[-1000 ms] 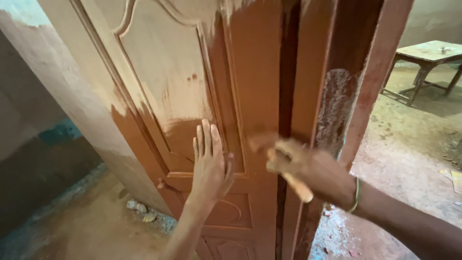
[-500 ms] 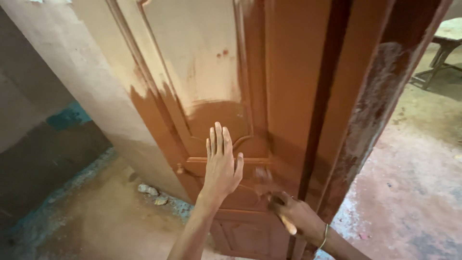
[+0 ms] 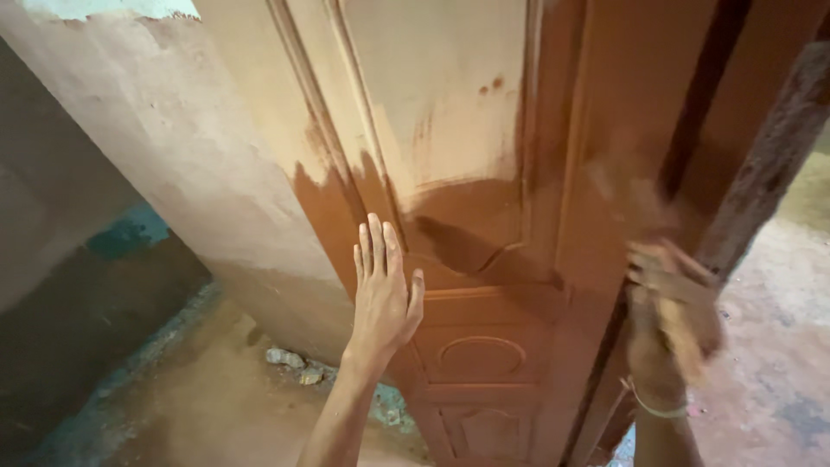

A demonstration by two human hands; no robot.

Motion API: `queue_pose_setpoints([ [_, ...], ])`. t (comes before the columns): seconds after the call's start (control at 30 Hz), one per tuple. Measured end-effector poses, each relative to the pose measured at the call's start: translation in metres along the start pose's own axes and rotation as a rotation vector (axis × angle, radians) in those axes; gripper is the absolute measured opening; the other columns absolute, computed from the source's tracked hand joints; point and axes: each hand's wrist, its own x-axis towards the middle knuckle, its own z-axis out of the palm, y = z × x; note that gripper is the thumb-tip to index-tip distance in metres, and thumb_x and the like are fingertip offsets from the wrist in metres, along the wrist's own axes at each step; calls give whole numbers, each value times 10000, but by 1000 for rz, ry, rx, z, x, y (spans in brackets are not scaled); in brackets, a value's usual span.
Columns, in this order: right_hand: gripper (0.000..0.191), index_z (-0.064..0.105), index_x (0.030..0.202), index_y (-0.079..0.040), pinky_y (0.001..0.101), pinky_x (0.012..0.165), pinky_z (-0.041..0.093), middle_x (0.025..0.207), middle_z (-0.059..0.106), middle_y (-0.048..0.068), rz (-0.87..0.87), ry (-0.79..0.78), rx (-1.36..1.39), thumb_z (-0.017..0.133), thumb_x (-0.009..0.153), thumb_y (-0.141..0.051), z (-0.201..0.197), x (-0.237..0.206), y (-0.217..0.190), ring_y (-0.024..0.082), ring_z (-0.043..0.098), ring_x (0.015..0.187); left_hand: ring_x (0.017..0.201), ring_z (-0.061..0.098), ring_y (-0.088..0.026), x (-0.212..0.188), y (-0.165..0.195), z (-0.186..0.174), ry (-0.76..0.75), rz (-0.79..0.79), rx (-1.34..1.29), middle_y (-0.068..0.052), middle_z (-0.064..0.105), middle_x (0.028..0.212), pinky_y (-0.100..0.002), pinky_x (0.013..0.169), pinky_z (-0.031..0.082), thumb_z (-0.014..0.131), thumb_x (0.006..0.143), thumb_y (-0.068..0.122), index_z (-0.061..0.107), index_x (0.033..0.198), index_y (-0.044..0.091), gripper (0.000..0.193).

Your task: The person paints a wooden door with a paintbrush, applying brown paint to the recessed panels and edges of the door. They hold the door steady with one hand while brushing paint across different sections, working from the lower panels upward and along the door frame edge.

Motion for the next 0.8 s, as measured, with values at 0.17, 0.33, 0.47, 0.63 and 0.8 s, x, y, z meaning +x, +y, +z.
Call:
queue_pose_setpoints([
  [0.17, 101, 586, 1187, 6, 352, 787, 678, 1233, 634, 159, -116, 190, -23, 613, 1100, -38, 46, -26, -7, 214, 716, 965, 1547, 80, -504, -2, -40, -8, -18, 13, 21, -328, 100, 1661, -584, 1245, 110, 563, 943, 191, 179, 1562, -109, 788],
  [0.33, 93, 635, 1043, -33, 317, 749, 625, 1139, 640, 165, -103, -28, -221, 673, 959, -21, 137, -59, -36, 259, 699, 981, 1561, 45, -501, -8, -75, -16, 19, 16, 19, -332, 62, 1670, -581, 1258, 90, 507, 961, 218, 166, 1575, -113, 776],
  [0.47, 65, 664, 974, -34, 301, 730, 608, 1087, 677, 147, 19, -227, 65, 679, 911, -27, 190, -81, -74, 211, 716, 896, 1577, 10, -495, -17, -96, -29, 50, -40, 33, -344, 0, 1690, -588, 1273, 52, 426, 1036, 232, 113, 1609, -111, 737],
  [0.63, 64, 660, 1018, -23, 368, 832, 595, 1071, 704, 136, 78, -208, 261, 667, 957, -40, 189, -65, -84, 269, 719, 977, 1588, 2, -471, -21, -97, -46, 129, -82, -69, -300, 9, 1699, -556, 1278, 46, 428, 1012, 220, 105, 1609, -64, 736],
  [0.8, 114, 622, 1117, -33, 373, 934, 619, 1169, 667, 151, 54, 118, -69, 625, 1087, -143, 130, -40, -53, 300, 679, 1090, 1579, 5, -489, -14, -67, -35, 105, -71, -61, -320, 5, 1693, -569, 1272, 47, 472, 996, 176, 93, 1606, -87, 765],
])
